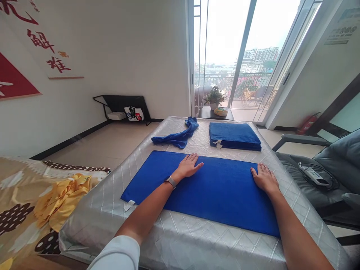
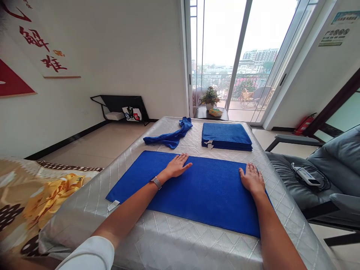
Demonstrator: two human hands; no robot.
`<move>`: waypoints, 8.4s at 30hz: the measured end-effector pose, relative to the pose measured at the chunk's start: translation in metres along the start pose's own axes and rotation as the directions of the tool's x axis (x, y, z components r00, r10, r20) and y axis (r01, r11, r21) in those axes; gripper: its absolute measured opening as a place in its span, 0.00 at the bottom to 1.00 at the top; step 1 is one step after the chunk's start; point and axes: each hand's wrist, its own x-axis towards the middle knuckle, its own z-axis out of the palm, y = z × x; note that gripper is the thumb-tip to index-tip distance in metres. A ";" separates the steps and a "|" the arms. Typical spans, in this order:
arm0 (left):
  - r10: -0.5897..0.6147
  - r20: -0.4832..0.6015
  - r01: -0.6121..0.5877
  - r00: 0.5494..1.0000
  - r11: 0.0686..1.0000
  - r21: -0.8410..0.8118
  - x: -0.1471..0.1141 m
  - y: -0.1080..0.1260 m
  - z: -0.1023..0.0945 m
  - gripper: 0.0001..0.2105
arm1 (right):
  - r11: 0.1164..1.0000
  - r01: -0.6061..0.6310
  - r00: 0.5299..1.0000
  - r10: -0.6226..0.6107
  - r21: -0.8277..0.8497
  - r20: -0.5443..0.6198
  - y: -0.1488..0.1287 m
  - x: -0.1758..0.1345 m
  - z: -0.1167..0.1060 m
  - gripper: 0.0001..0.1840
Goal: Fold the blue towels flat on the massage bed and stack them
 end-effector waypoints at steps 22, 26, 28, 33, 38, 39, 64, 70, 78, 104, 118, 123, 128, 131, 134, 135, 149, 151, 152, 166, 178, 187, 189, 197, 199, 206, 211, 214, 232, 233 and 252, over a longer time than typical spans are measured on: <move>-0.461 -0.080 0.466 0.884 0.881 0.080 -0.060 -0.174 -0.037 0.40 | 1.000 0.007 1.000 -0.008 -0.020 -0.004 0.005 0.002 -0.001 0.44; -0.464 -0.107 0.472 0.879 0.879 0.071 -0.059 -0.176 -0.032 0.40 | 0.998 -0.006 1.000 0.008 -0.066 0.027 0.003 0.002 -0.010 0.43; -0.464 -0.121 0.474 0.877 0.878 0.068 -0.058 -0.178 -0.029 0.40 | 0.994 -0.017 0.999 0.022 -0.105 0.044 -0.006 0.001 -0.017 0.41; -0.457 -0.145 0.468 0.878 0.882 0.057 -0.056 -0.181 -0.024 0.41 | 0.977 0.182 0.983 -0.183 -0.106 -0.001 -0.078 -0.010 -0.027 0.37; -0.447 -0.157 0.462 0.880 0.884 0.070 -0.058 -0.180 -0.026 0.40 | 0.873 0.485 0.869 -0.487 0.049 0.087 -0.186 -0.035 -0.011 0.38; -0.447 -0.156 0.462 0.881 0.884 0.076 -0.058 -0.179 -0.027 0.40 | 0.864 0.501 0.858 -0.504 0.058 0.099 -0.200 -0.039 -0.006 0.38; -0.476 -0.102 0.484 0.874 0.870 0.092 -0.055 -0.183 -0.027 0.38 | 0.993 0.077 0.990 -0.067 0.085 -0.122 0.012 0.000 -0.004 0.42; -0.478 -0.093 0.485 0.873 0.872 0.072 -0.056 -0.178 -0.031 0.39 | 0.932 0.343 0.922 -0.309 0.120 -0.231 -0.080 -0.045 -0.024 0.41; -0.478 -0.102 0.487 0.872 0.870 0.083 -0.058 -0.174 -0.034 0.38 | 0.874 0.481 0.870 -0.486 0.074 0.084 -0.213 -0.091 0.003 0.45; -0.480 -0.126 0.488 0.868 0.871 0.046 -0.059 -0.172 -0.034 0.36 | 0.898 0.440 0.894 -0.438 0.000 -0.093 -0.115 -0.122 -0.015 0.39; -0.459 -0.156 0.472 0.874 0.879 0.060 -0.059 -0.175 -0.030 0.37 | 0.923 0.384 0.923 -0.384 0.018 0.002 -0.107 -0.155 0.016 0.47; -0.466 -0.162 0.481 0.870 0.875 0.060 -0.058 -0.177 -0.027 0.36 | 0.991 0.131 0.986 -0.132 -0.020 -0.101 0.010 -0.146 0.020 0.50; -0.469 -0.153 0.482 0.870 0.874 0.062 -0.056 -0.179 -0.026 0.37 | 0.998 -0.050 0.982 0.040 -0.050 -0.185 0.075 -0.149 0.002 0.59; -0.465 -0.141 0.476 0.874 0.878 0.052 -0.056 -0.180 -0.027 0.37 | 0.998 0.024 0.974 -0.036 -0.057 -0.223 0.039 -0.163 -0.006 0.57; -0.466 -0.129 0.475 0.875 0.879 0.045 -0.057 -0.180 -0.029 0.37 | 0.983 0.183 0.971 -0.179 0.007 -0.159 -0.041 -0.186 -0.005 0.51; -0.468 -0.128 0.477 0.874 0.878 0.047 -0.057 -0.180 -0.029 0.37 | 0.964 0.263 0.960 -0.257 0.039 -0.113 -0.070 -0.195 -0.003 0.47; -0.472 -0.134 0.481 0.871 0.875 0.044 -0.056 -0.180 -0.027 0.37 | 0.944 0.324 0.945 -0.326 0.067 0.029 -0.097 -0.210 0.018 0.49; -0.471 -0.129 0.479 0.873 0.877 0.038 -0.057 -0.179 -0.028 0.37 | 0.975 0.221 0.975 -0.220 0.024 -0.031 -0.052 -0.197 0.020 0.53; -0.471 -0.126 0.479 0.873 0.877 0.037 -0.057 -0.179 -0.029 0.37 | 0.987 0.161 0.986 -0.160 0.012 -0.054 -0.028 -0.191 0.020 0.55; -0.479 -0.118 0.487 0.870 0.872 0.052 -0.058 -0.175 -0.032 0.37 | 0.998 0.008 0.990 -0.018 -0.069 -0.141 0.039 -0.159 0.000 0.47; -0.475 -0.140 0.487 0.869 0.871 0.064 -0.057 -0.178 -0.028 0.36 | 0.872 0.488 0.864 -0.490 0.041 0.115 -0.201 -0.082 -0.015 0.41; -0.460 -0.148 0.474 0.875 0.877 0.075 -0.059 -0.176 -0.029 0.36 | 0.910 0.412 0.907 -0.406 -0.038 0.112 -0.197 -0.037 0.010 0.40; -0.461 -0.152 0.476 0.874 0.876 0.078 -0.059 -0.177 -0.028 0.36 | 0.923 0.380 0.921 -0.373 -0.057 0.112 -0.175 -0.030 0.008 0.40; -0.447 -0.158 0.461 0.881 0.885 0.069 -0.057 -0.184 -0.023 0.37 | 0.980 0.160 0.986 -0.153 -0.118 0.061 -0.049 -0.004 -0.001 0.41; -0.442 -0.167 0.458 0.881 0.886 0.071 -0.056 -0.186 -0.022 0.36 | 0.990 0.089 0.996 -0.086 -0.111 0.035 -0.027 -0.001 -0.002 0.41; -0.427 -0.229 0.460 0.875 0.881 0.113 -0.060 -0.181 -0.024 0.34 | 0.998 0.003 0.999 0.000 -0.070 0.046 -0.021 -0.002 -0.008 0.41; -0.346 -0.332 0.429 0.877 0.877 0.219 -0.065 -0.160 -0.039 0.32 | 0.999 0.024 0.999 -0.023 -0.039 0.045 -0.020 -0.003 -0.009 0.41; -0.276 -0.308 0.358 0.910 0.898 0.254 -0.062 -0.128 -0.046 0.30 | 0.999 0.029 0.999 -0.028 -0.025 0.037 -0.016 -0.002 -0.007 0.42; -0.044 0.011 0.044 0.999 0.999 0.024 -0.003 0.002 0.002 0.42 | 1.000 0.016 1.000 -0.016 -0.009 0.020 -0.017 -0.002 -0.004 0.42; -0.068 0.013 0.068 0.998 0.997 0.036 -0.007 -0.010 -0.001 0.42 | 1.000 0.016 1.000 -0.016 -0.009 0.019 -0.017 -0.001 -0.003 0.42; -0.481 -0.066 0.485 0.874 0.864 0.136 -0.063 -0.177 -0.039 0.34 | 0.999 -0.012 1.000 0.013 -0.029 0.019 -0.012 0.004 -0.001 0.44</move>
